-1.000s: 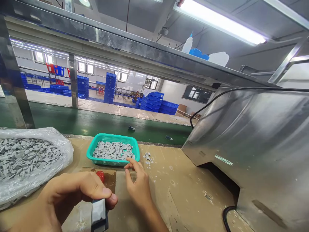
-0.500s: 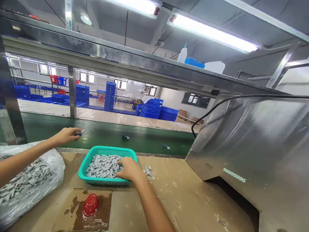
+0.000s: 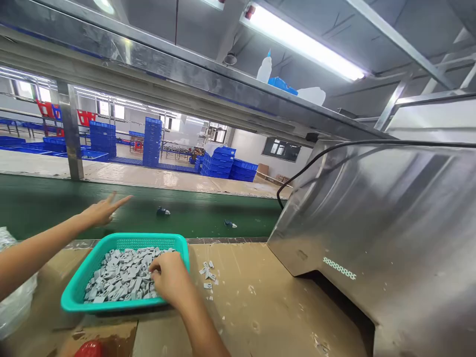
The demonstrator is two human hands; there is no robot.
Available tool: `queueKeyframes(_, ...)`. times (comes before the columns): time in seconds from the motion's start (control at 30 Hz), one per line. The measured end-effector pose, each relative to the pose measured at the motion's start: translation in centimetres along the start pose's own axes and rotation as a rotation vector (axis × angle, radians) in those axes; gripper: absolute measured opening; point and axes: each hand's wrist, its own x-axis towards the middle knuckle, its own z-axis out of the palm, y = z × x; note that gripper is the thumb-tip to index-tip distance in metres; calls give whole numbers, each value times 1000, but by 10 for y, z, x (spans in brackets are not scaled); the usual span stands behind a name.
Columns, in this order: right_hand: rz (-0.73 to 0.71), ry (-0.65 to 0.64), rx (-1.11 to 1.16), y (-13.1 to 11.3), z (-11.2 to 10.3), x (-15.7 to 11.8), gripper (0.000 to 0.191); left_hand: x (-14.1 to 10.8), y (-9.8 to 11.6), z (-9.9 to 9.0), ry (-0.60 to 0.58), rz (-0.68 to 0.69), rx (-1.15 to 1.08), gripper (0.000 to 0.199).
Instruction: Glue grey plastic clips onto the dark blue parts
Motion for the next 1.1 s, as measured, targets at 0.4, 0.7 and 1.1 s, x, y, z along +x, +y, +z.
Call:
queueKeyframes(0.4,40,178,386,1,-5,-3,27,86,78,28,-168,227,-217,30)
queueKeyframes(0.7,47,303,563,12,0,2,14,25,43,-15,-120,-70,-791,30)
queueKeyframes(1.1,-63,309,700,-73,-29,-21,10,-191,88,-75,-350,-207,-1982,10)
